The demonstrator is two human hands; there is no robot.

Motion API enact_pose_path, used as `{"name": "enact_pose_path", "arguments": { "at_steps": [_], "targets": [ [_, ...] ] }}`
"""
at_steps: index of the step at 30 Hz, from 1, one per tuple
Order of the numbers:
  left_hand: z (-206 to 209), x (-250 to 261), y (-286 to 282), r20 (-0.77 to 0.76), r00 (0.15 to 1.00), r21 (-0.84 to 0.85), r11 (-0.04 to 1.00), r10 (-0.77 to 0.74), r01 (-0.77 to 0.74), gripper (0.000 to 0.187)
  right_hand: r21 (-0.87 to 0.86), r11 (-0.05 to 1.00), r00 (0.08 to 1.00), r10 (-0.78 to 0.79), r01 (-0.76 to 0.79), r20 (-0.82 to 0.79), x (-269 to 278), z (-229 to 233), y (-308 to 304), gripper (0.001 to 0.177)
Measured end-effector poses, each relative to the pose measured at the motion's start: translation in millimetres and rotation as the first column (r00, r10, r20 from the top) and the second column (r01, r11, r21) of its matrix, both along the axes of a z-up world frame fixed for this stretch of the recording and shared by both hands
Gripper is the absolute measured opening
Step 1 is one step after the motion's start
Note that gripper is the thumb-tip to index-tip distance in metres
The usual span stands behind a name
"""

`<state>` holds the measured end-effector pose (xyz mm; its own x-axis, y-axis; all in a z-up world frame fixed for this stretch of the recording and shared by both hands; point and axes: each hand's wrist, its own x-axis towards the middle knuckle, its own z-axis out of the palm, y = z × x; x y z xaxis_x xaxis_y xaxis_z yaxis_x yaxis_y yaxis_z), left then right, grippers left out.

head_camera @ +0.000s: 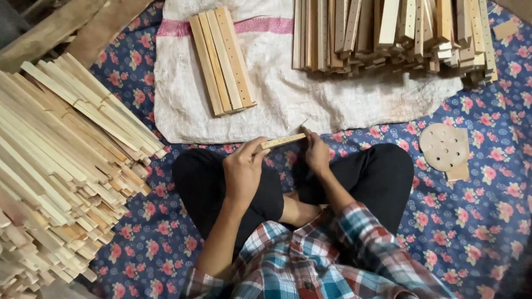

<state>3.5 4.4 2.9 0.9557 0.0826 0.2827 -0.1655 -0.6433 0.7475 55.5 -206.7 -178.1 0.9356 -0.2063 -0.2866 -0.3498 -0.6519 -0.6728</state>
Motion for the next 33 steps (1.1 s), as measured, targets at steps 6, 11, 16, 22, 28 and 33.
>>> {"name": "enact_pose_path", "arguments": {
  "at_steps": [6,11,16,22,28,33],
  "targets": [
    [-9,-2,-4,0.036,0.998,-0.034,0.998,0.045,-0.044,0.031,0.183,0.972,0.959,0.094,-0.147,0.267,-47,138,63,0.040],
    [-6,-2,-18,0.162,0.987,-0.052,0.999,0.011,-0.003,0.047,0.019,0.995,0.964,0.087,-0.095,0.252,-24,36,21,0.034],
    [-1,-5,-34,0.207,0.978,-0.121,0.992,-0.008,0.034,0.048,0.094,0.978,0.912,0.137,-0.187,0.386,-47,154,67,0.038],
    [-14,-9,-30,0.108,0.994,-0.269,0.963,0.005,0.024,0.048,0.048,0.990,0.918,0.106,-0.134,0.382,-20,23,10,0.037],
    [-34,-11,-36,0.065,0.996,-0.542,0.840,0.056,-0.012,0.023,-0.222,0.943,0.968,0.234,-0.248,-0.090,8,-67,-38,0.027],
    [-29,-15,-53,0.015,1.000,-0.731,0.682,-0.020,0.025,0.049,0.186,0.939,0.914,0.212,-0.288,0.347,-77,165,57,0.034]
  ]
}}
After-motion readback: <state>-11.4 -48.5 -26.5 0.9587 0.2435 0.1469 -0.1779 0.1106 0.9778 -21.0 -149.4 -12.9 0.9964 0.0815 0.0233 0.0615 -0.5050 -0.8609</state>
